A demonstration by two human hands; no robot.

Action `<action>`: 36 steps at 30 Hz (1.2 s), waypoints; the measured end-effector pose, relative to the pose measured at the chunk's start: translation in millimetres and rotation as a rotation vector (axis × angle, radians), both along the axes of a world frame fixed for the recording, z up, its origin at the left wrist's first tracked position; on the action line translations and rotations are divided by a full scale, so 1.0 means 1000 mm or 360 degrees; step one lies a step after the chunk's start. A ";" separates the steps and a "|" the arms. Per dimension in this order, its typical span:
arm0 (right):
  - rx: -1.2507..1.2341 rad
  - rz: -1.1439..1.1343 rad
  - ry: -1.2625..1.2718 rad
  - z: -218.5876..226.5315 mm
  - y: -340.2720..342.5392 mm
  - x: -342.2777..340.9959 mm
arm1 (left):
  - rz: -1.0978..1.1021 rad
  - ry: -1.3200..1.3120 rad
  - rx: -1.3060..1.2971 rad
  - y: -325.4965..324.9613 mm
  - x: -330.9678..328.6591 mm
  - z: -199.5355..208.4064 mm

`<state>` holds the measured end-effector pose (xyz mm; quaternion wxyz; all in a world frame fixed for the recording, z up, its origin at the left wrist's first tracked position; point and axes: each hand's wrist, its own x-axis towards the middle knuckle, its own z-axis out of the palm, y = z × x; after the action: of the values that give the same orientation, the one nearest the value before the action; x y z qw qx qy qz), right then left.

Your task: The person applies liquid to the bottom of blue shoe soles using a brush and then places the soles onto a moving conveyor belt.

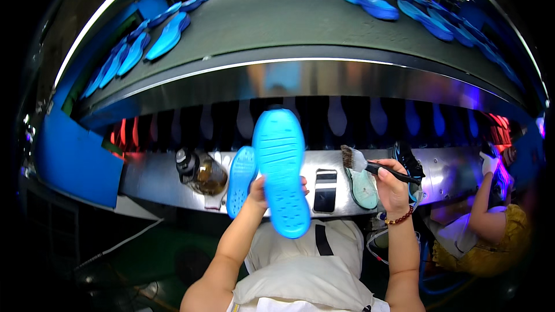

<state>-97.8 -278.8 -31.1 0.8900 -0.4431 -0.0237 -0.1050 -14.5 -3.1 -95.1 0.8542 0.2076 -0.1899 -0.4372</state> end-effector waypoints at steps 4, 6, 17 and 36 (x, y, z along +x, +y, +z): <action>-0.0101 0.0107 0.0174 -0.017 0.021 0.012 | 0.0053 0.0296 0.0215 -0.039 -0.011 -0.017; -0.0054 0.0103 0.0229 -0.038 0.023 0.025 | -0.0024 0.0451 0.0082 -0.051 -0.020 -0.004; -0.0834 -0.0213 0.0214 -0.031 0.056 0.067 | 0.0351 0.0408 0.0289 -0.074 -0.029 -0.024; -0.1162 0.0205 -0.0103 0.006 0.051 0.035 | 0.0346 0.0616 0.0276 -0.069 -0.031 0.024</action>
<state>-63.2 -227.7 -25.1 0.6768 -0.7255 -0.1154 -0.0473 -45.7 -72.2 -71.3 0.8957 0.2116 0.0391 -0.3891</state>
